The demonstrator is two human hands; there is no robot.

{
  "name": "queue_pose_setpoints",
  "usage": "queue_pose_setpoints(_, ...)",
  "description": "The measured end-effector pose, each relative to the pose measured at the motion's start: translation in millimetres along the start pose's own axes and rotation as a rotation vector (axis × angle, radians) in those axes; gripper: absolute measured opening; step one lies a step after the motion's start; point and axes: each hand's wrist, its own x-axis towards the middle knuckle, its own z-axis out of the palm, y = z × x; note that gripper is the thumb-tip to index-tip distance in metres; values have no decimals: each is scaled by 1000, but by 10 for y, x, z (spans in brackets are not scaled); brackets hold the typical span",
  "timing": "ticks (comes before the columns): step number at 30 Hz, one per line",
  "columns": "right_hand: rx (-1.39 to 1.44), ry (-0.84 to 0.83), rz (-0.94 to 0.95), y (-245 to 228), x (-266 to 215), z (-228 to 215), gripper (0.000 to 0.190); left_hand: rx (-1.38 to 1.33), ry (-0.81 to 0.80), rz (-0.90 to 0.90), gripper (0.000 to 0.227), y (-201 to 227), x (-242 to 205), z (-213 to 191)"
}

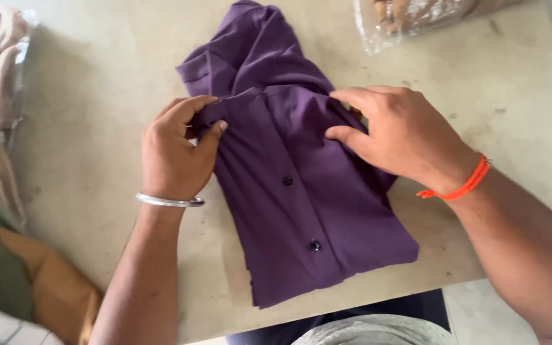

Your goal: The person folds a purple button-up shirt on a table, smoothing the fabric and folding the sleeves and sides into a neat rectangle. They then open a clear plastic bag, place the folded shirt inside, and carry the bagged shirt off the table.

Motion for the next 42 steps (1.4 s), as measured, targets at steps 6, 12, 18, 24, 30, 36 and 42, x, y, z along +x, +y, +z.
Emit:
queue_pose_setpoints(6,-15,72,-92,-96,28,-58,23,-39,-55,-56,34,106,-80,-141)
queue_pose_setpoints(12,17,131,-214,-124,87,-50,34,-154,-9,-127,35,177,-88,-237)
queue_pose_setpoints(18,-198,205,-208,-134,26,-39,55,244,86,384,64,251,-262,50)
queue_pose_setpoints(24,-166,15,-354,-99,-65,309,70,472,-301,315,67,235,-381,477)
queue_pose_setpoints(30,-270,-210,-231,-136,-126,341,80,454,-368,289,69,176,-373,511)
queue_pose_setpoints(36,-120,-111,-291,-119,-134,288,111,581,-107,370,84,42,-373,497)
queue_pose_setpoints(42,-135,-190,-400,-287,-218,338,125,520,-281,138,79,-69,-246,416)
